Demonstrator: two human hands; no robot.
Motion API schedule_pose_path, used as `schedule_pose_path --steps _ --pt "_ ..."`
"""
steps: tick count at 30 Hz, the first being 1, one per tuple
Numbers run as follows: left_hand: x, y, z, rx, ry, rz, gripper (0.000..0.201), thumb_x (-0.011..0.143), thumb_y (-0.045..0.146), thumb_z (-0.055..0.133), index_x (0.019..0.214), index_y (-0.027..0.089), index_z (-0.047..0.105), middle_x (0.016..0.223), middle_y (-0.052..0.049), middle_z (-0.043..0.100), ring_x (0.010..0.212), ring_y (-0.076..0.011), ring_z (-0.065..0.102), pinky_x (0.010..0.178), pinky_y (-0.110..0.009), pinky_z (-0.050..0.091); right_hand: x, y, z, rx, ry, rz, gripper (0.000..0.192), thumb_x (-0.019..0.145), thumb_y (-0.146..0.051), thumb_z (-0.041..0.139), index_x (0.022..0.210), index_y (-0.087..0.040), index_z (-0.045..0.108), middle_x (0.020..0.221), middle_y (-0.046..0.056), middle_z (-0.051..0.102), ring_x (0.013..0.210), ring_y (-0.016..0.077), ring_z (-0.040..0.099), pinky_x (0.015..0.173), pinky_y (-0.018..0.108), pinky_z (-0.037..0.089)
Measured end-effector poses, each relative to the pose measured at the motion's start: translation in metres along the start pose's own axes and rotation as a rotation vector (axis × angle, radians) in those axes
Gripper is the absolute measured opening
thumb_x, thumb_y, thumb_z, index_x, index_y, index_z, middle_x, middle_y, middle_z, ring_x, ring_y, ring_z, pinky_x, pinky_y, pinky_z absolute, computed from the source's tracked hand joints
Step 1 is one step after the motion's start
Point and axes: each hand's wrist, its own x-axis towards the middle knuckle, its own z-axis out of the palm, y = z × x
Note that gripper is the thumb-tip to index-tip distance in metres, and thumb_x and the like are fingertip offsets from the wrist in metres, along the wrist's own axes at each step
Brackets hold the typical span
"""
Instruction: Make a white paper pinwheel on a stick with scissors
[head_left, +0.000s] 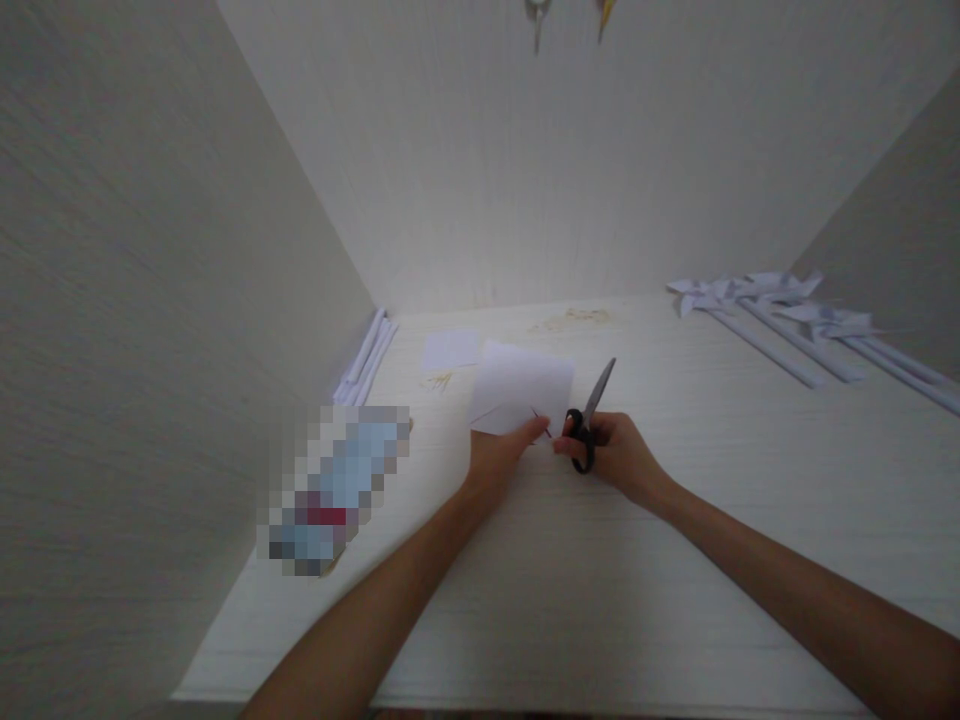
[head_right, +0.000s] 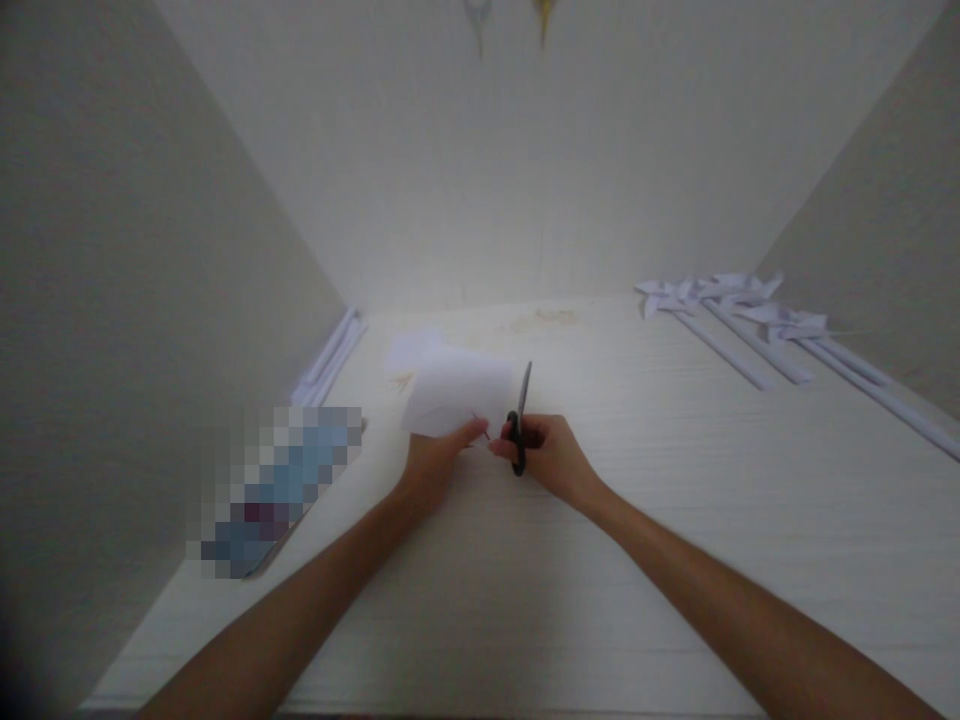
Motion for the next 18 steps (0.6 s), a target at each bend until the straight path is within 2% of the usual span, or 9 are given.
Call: schedule_pose_path --steps 11,15,18 --pt "-0.0018 0.0037 0.0013 0.015 0.015 -0.02 0.014 0.052 0.022 0.071 0.059 0.018 0.059 0.068 -0.002 0.064 0.079 -0.0204 0.059 0.077 -0.035 0.044 0.0001 -0.0034 -0.0006 -0.073 -0.017 -0.016 0.027 0.06 -0.041 0.063 0.06 -0.014 0.056 0.053 -0.001 0.052 0.049 0.0092 0.043 0.046 0.023 0.035" --pt "-0.0014 0.0013 0.0013 -0.007 -0.048 -0.015 0.012 0.054 0.021 0.07 0.059 0.018 0.06 0.07 -0.002 0.065 0.073 -0.018 0.06 0.071 -0.032 0.047 -0.0011 -0.0043 -0.0008 -0.102 -0.01 -0.027 0.03 0.062 -0.043 0.06 0.059 -0.014 0.056 0.052 -0.002 0.05 0.048 0.0087 0.041 0.045 0.023 0.033" --pt "-0.0024 0.0016 0.0026 -0.035 -0.127 -0.068 0.009 0.057 0.021 0.067 0.063 0.017 0.062 0.072 -0.003 0.066 0.064 -0.0158 0.06 0.061 -0.029 0.049 -0.001 -0.003 -0.0013 -0.102 -0.017 -0.037 0.03 0.063 -0.044 0.06 0.058 -0.014 0.055 0.052 -0.002 0.05 0.048 0.0086 0.042 0.045 0.023 0.033"
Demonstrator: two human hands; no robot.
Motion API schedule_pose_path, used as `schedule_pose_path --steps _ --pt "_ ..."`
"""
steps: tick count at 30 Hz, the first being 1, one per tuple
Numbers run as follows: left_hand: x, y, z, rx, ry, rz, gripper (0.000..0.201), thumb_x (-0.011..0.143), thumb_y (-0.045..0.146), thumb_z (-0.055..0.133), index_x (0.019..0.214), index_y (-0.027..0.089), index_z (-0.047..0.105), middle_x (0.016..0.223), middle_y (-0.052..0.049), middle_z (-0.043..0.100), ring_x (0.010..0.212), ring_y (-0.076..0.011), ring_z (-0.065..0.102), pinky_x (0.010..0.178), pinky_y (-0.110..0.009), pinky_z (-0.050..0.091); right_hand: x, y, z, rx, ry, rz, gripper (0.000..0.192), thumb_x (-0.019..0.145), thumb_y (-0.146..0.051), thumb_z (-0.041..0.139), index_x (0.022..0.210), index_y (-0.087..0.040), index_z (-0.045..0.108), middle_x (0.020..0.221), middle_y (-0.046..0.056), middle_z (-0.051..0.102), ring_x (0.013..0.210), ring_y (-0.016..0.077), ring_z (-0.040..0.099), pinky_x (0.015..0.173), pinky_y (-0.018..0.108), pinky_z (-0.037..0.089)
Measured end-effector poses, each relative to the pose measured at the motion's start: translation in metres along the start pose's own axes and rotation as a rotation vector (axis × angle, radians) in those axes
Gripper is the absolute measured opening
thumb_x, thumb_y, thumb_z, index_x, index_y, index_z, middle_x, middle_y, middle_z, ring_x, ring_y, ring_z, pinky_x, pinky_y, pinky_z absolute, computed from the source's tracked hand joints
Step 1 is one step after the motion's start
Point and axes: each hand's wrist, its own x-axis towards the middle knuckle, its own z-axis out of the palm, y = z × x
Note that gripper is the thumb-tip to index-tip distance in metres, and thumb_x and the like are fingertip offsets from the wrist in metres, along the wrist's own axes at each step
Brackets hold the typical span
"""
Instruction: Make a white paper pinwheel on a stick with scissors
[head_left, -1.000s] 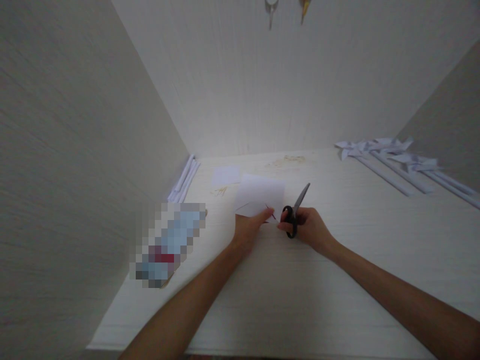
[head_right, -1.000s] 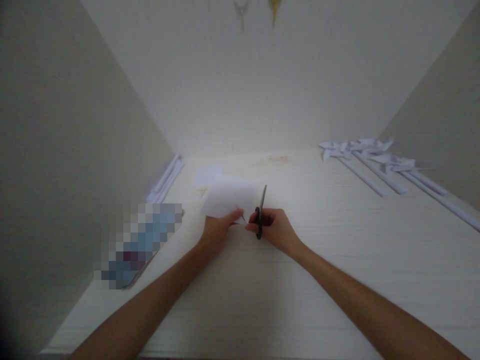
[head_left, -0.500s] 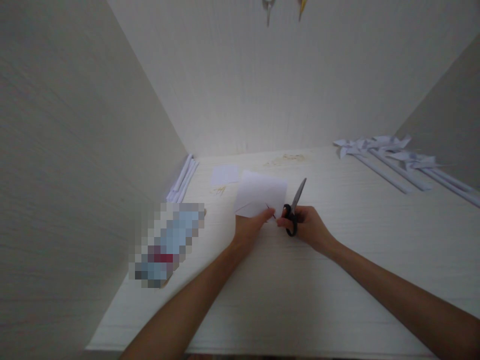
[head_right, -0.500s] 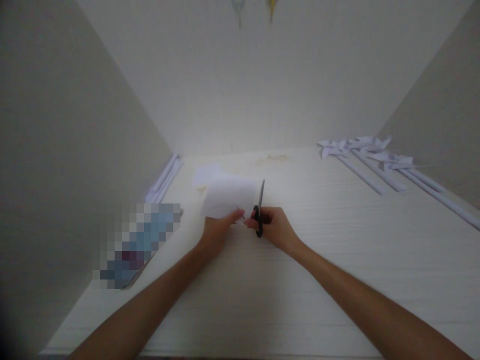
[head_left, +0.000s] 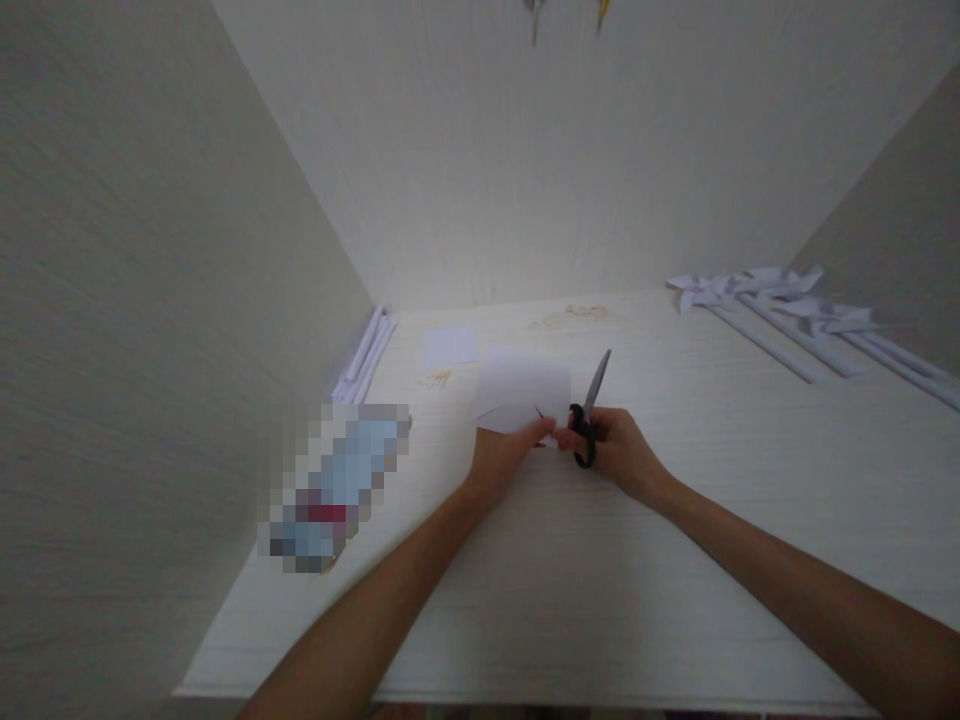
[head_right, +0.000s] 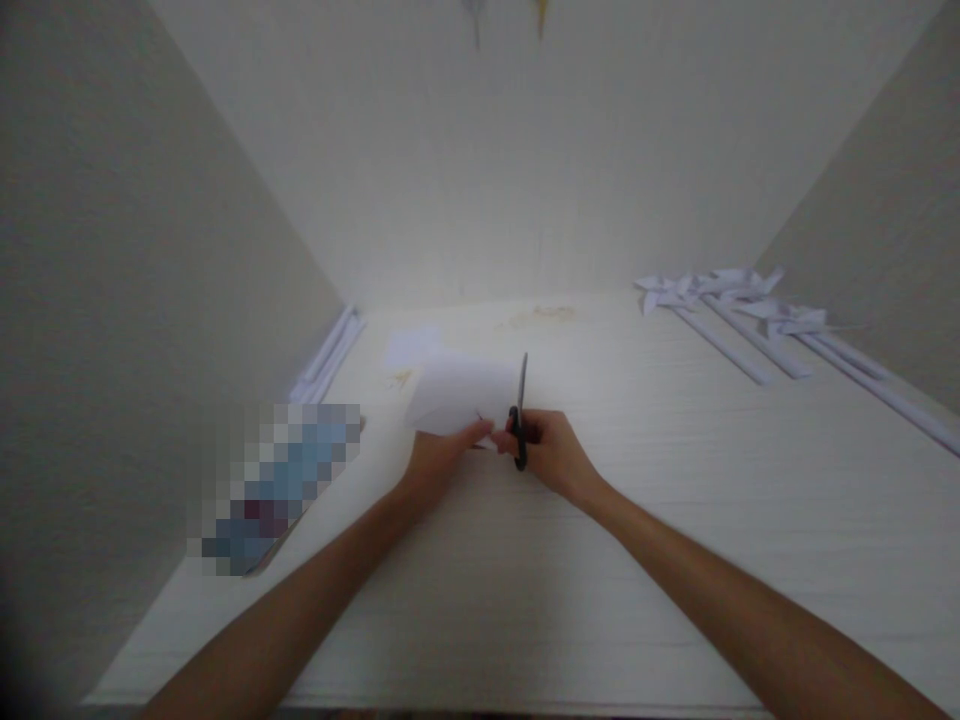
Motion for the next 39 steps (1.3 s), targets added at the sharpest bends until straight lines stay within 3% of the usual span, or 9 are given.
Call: schedule_pose_path --steps 4,8,14,20,39 --pt "0.001 -0.001 0.001 -0.054 -0.056 -0.059 0.008 0.059 0.022 0.064 0.063 0.015 0.062 0.07 -0.003 0.066 0.06 -0.014 0.059 0.054 -0.025 0.051 0.003 0.002 -0.001 0.033 0.014 0.014 0.028 0.061 -0.042 0.062 0.06 -0.015 0.054 0.053 -0.003 0.051 0.048 0.0084 0.042 0.046 0.023 0.033" --pt "0.006 -0.006 -0.002 -0.128 0.012 -0.025 0.012 0.06 0.025 0.064 0.067 0.015 0.061 0.071 -0.001 0.063 0.062 -0.0131 0.06 0.053 -0.024 0.051 0.005 0.001 -0.003 0.11 -0.011 0.064 0.028 0.059 -0.039 0.065 0.062 -0.014 0.053 0.055 -0.003 0.051 0.048 0.0075 0.042 0.047 0.022 0.033" --pt "0.017 -0.011 -0.01 -0.271 0.127 -0.006 0.025 0.059 0.03 0.065 0.078 0.015 0.059 0.078 -0.003 0.063 0.065 -0.0131 0.06 0.052 -0.023 0.05 -0.003 -0.006 -0.009 0.13 -0.253 0.169 0.033 0.063 -0.045 0.061 0.061 -0.013 0.053 0.054 -0.001 0.051 0.043 0.0055 0.037 0.041 0.021 0.026" --pt "0.019 -0.007 -0.012 -0.362 0.134 0.003 0.019 0.062 0.03 0.063 0.067 0.013 0.056 0.066 -0.001 0.06 0.059 -0.0106 0.058 0.051 -0.019 0.047 -0.013 -0.014 -0.012 -0.012 -0.415 0.201 0.041 0.066 -0.052 0.055 0.054 -0.013 0.052 0.045 -0.002 0.046 0.039 0.0055 0.033 0.04 0.022 0.021" --pt "0.022 -0.004 -0.015 -0.438 0.123 0.006 0.014 0.062 0.026 0.062 0.065 0.014 0.055 0.061 0.001 0.059 0.058 -0.0094 0.058 0.051 -0.018 0.045 -0.016 -0.009 -0.011 -0.134 -0.415 0.198 0.04 0.068 -0.047 0.056 0.045 -0.016 0.046 0.04 -0.003 0.043 0.037 0.007 0.034 0.04 0.022 0.023"
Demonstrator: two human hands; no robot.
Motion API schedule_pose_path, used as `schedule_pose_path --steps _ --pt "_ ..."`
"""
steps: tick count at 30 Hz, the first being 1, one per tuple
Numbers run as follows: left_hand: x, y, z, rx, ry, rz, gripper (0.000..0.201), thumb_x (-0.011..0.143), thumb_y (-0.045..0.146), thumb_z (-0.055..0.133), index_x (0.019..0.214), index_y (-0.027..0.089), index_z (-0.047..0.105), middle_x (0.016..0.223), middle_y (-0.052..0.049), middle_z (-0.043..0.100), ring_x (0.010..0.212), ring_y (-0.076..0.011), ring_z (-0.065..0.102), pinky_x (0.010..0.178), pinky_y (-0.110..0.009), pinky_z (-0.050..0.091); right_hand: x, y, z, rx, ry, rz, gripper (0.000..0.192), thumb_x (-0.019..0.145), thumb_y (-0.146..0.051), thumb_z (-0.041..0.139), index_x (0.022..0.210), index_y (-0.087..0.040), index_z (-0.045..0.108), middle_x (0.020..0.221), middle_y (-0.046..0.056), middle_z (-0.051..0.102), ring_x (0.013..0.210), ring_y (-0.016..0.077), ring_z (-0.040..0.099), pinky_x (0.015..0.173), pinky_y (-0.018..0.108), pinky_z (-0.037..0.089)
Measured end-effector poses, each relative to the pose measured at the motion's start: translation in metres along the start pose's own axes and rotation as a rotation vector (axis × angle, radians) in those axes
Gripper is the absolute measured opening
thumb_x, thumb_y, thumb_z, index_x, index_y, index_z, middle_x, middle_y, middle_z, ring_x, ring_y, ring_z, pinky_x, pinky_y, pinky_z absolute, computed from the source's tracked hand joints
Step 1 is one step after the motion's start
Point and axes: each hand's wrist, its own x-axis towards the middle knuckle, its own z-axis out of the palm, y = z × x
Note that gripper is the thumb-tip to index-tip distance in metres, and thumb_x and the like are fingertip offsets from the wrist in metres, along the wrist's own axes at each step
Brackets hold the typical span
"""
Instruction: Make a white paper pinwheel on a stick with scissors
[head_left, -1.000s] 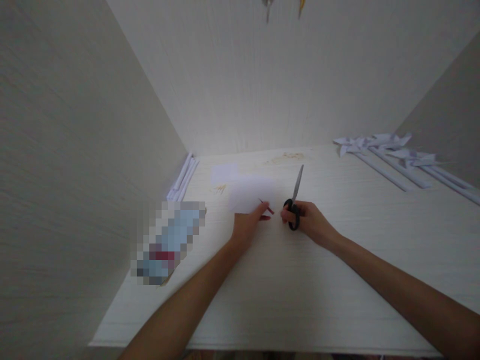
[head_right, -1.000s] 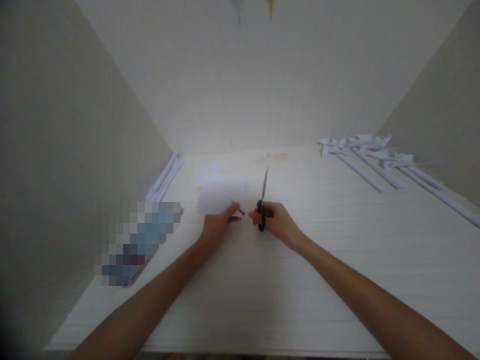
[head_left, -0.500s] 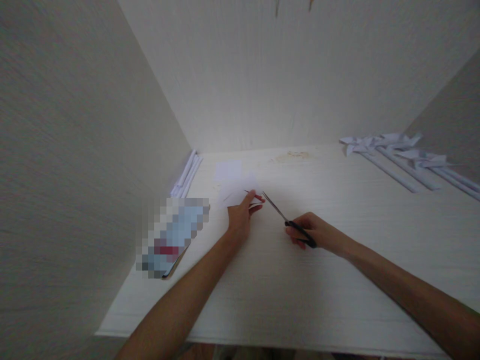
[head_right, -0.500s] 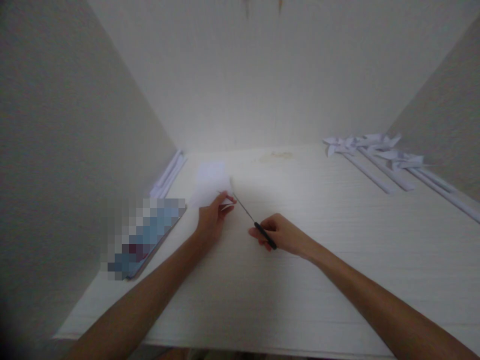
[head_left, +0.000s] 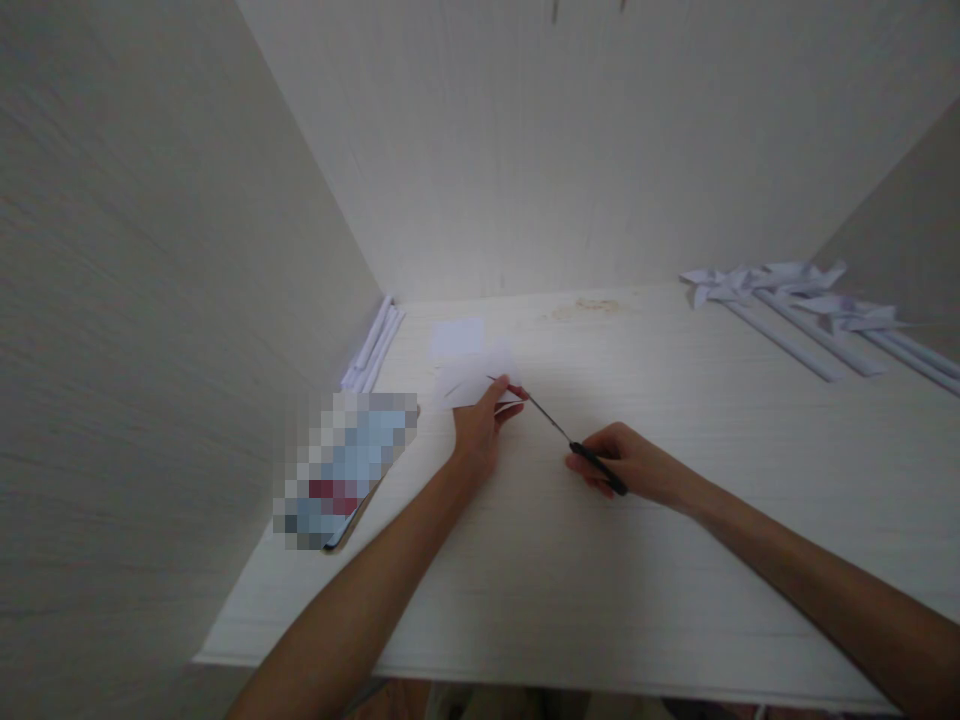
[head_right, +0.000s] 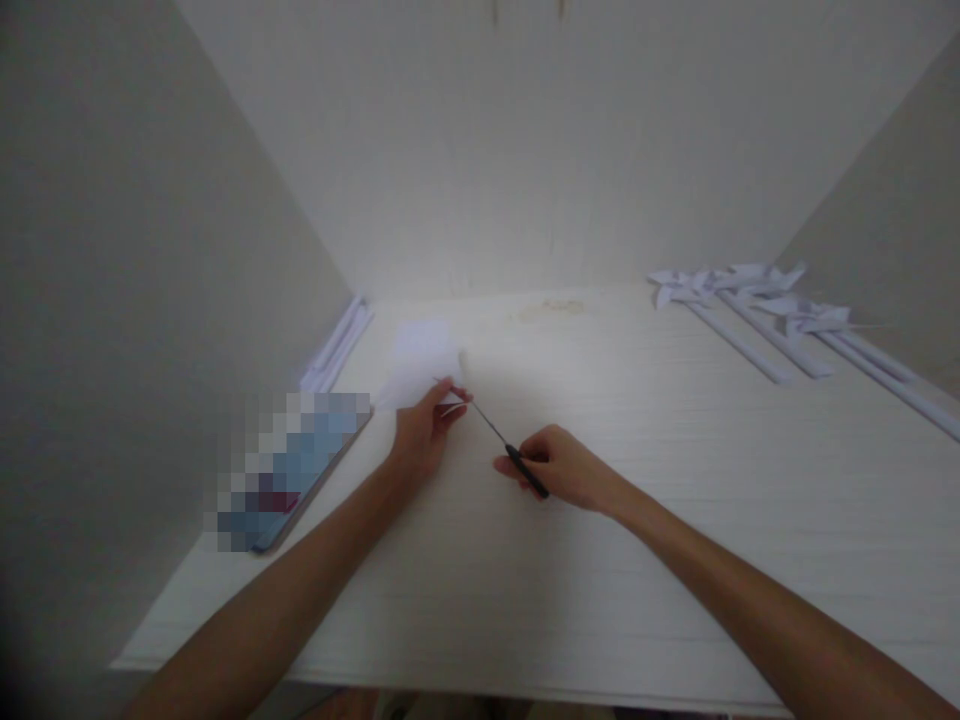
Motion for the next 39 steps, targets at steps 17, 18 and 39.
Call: schedule_pose_path --steps 17,18,39 --pt "-0.0007 0.0016 0.0016 0.002 0.002 -0.026 0.013 0.062 0.023 0.062 0.066 0.014 0.055 0.06 0.001 0.059 0.056 -0.0094 0.058 0.049 -0.017 0.045 0.001 0.0015 -0.0003 -0.012 -0.004 0.006 0.04 0.069 -0.047 0.055 0.046 -0.016 0.043 0.041 -0.004 0.04 0.038 0.0066 0.033 0.04 0.022 0.023" --pt "-0.0008 0.0015 0.0017 0.001 0.006 -0.027 0.013 0.062 0.023 0.062 0.066 0.014 0.055 0.06 0.001 0.059 0.055 -0.0093 0.058 0.049 -0.017 0.045 0.0009 0.0016 -0.0005 -0.015 -0.006 0.006 0.04 0.069 -0.046 0.054 0.046 -0.016 0.043 0.041 -0.004 0.04 0.038 0.0066 0.033 0.04 0.022 0.023" --pt "-0.0004 0.0018 0.0008 -0.003 -0.016 -0.017 0.012 0.062 0.023 0.062 0.064 0.013 0.055 0.06 0.001 0.059 0.056 -0.0091 0.058 0.049 -0.017 0.045 -0.0001 0.0008 0.0006 -0.022 0.018 0.034 0.04 0.067 -0.047 0.056 0.045 -0.017 0.042 0.04 -0.004 0.041 0.037 0.0069 0.033 0.04 0.023 0.023"
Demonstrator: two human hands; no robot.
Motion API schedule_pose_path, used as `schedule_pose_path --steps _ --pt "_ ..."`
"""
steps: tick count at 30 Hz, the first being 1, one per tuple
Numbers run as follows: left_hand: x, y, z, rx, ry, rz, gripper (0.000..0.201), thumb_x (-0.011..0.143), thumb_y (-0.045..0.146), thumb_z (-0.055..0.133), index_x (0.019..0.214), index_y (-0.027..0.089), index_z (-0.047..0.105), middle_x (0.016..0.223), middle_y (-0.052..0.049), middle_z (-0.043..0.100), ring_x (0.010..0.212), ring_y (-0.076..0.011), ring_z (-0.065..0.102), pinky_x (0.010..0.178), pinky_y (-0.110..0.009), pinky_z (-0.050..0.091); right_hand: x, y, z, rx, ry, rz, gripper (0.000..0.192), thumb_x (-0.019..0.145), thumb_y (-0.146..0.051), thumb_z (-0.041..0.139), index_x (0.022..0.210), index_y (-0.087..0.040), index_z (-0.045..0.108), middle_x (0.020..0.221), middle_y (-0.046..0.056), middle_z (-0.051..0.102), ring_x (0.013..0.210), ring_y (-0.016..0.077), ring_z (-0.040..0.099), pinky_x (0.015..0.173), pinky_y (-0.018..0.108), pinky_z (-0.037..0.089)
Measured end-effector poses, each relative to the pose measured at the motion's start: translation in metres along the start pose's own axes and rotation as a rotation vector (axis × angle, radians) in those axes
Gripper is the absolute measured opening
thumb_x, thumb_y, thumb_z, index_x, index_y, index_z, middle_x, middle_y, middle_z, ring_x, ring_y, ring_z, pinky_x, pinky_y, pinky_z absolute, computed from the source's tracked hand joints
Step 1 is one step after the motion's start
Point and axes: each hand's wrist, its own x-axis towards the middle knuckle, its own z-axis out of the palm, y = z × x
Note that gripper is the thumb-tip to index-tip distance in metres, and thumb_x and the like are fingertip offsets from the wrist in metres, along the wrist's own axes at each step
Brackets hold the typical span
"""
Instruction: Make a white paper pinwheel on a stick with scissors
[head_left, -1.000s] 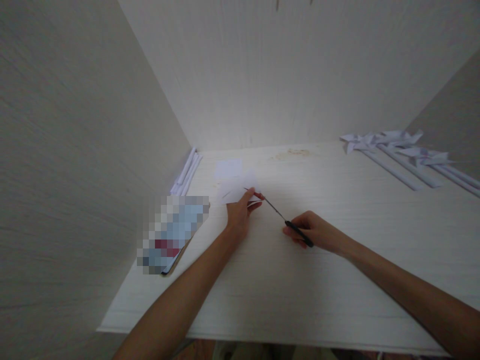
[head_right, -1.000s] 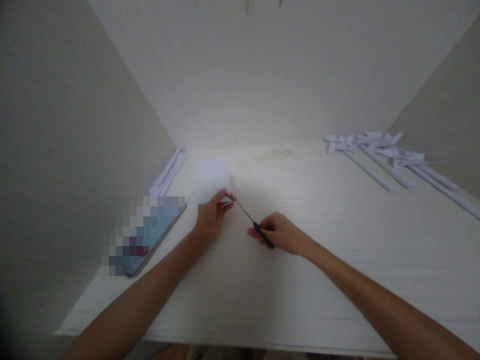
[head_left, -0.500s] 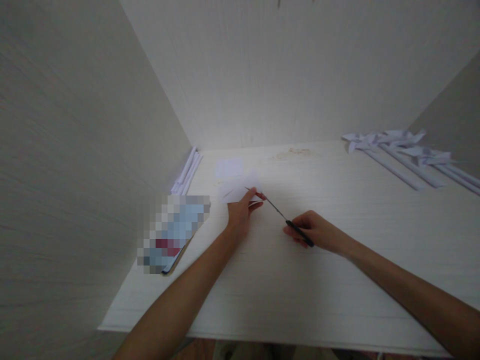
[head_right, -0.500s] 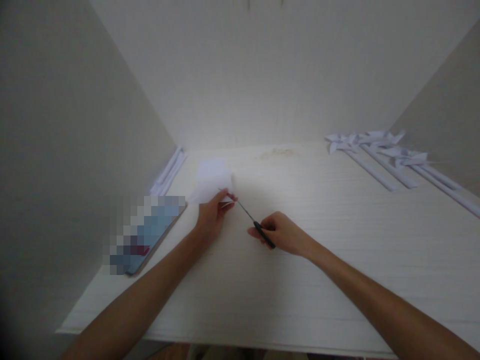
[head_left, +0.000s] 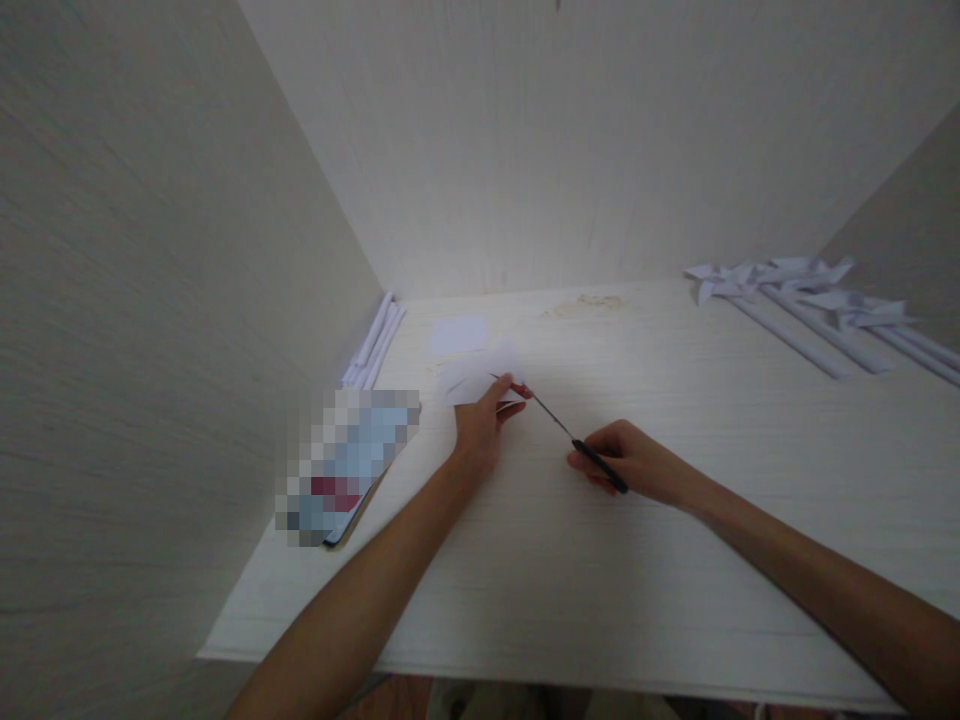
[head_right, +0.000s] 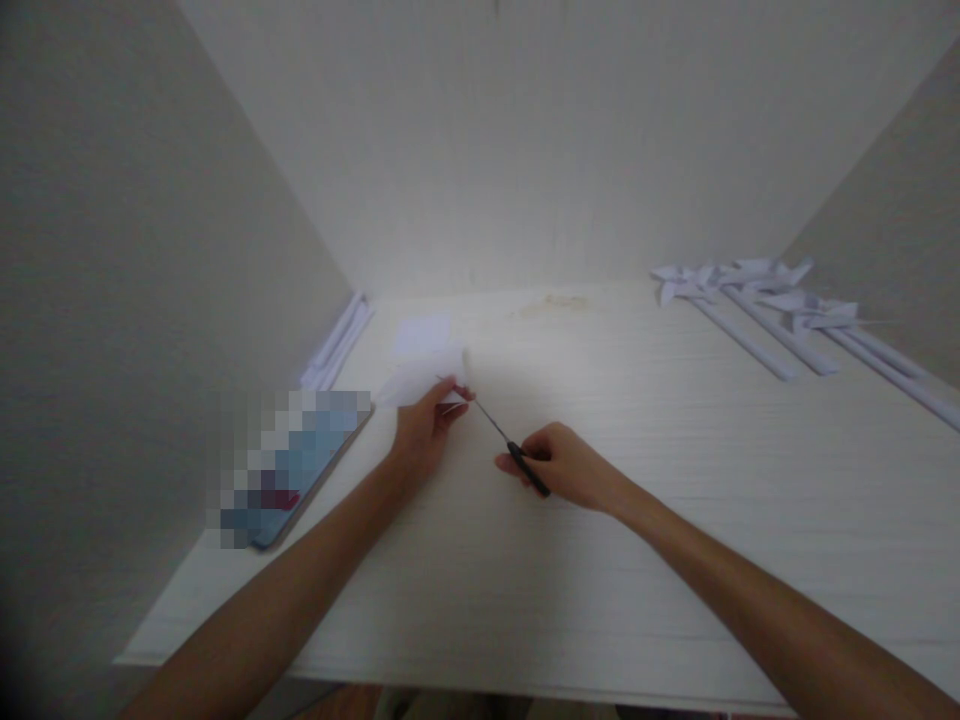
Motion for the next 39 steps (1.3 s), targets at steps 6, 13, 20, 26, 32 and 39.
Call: schedule_pose_path --steps 6,13,20,26,32,39 --pt "0.001 0.0 0.0 0.001 -0.005 0.002 0.012 0.061 0.023 0.063 0.064 0.014 0.056 0.06 0.001 0.059 0.056 -0.0096 0.058 0.05 -0.018 0.045 -0.001 -0.001 0.0 -0.006 -0.008 -0.017 0.04 0.068 -0.048 0.054 0.046 -0.017 0.042 0.041 -0.004 0.04 0.038 0.007 0.034 0.04 0.023 0.024" --pt "0.0 0.0 0.0 0.002 0.016 -0.011 0.011 0.061 0.022 0.062 0.063 0.014 0.055 0.059 0.001 0.059 0.055 -0.0094 0.058 0.049 -0.018 0.045 0.001 0.003 -0.001 -0.046 -0.01 -0.028 0.041 0.07 -0.048 0.052 0.046 -0.017 0.042 0.041 -0.003 0.041 0.038 0.0068 0.033 0.04 0.023 0.023" --pt "0.001 0.0 0.0 0.0 0.007 0.004 0.012 0.061 0.022 0.063 0.064 0.014 0.055 0.059 0.001 0.059 0.055 -0.0098 0.059 0.049 -0.018 0.045 0.002 0.002 -0.001 -0.047 -0.01 -0.032 0.041 0.07 -0.049 0.052 0.046 -0.017 0.041 0.041 -0.003 0.04 0.039 0.0071 0.034 0.04 0.023 0.024" --pt "0.0 0.0 0.0 -0.006 0.009 0.004 0.012 0.061 0.023 0.063 0.065 0.014 0.056 0.059 0.001 0.059 0.055 -0.0098 0.058 0.05 -0.018 0.045 0.001 0.001 -0.002 -0.051 -0.004 -0.029 0.042 0.069 -0.049 0.053 0.044 -0.017 0.041 0.04 -0.003 0.04 0.039 0.0067 0.032 0.041 0.023 0.023" --pt "0.0 -0.001 -0.002 0.04 0.03 0.034 0.014 0.062 0.027 0.062 0.063 0.015 0.056 0.063 0.001 0.06 0.06 -0.0101 0.059 0.054 -0.02 0.046 0.001 -0.005 -0.003 0.069 -0.016 0.005 0.037 0.063 -0.043 0.061 0.045 -0.015 0.046 0.041 -0.004 0.042 0.039 0.0056 0.033 0.041 0.022 0.022" --pt "-0.01 -0.006 0.004 0.321 -0.004 0.132 0.016 0.058 0.03 0.066 0.061 0.017 0.057 0.064 0.0 0.06 0.063 -0.0141 0.058 0.054 -0.024 0.047 0.013 0.006 -0.002 0.5 0.208 -0.036 0.03 0.06 -0.04 0.066 0.067 -0.012 0.057 0.056 0.0 0.055 0.04 0.0038 0.033 0.037 0.021 0.018"
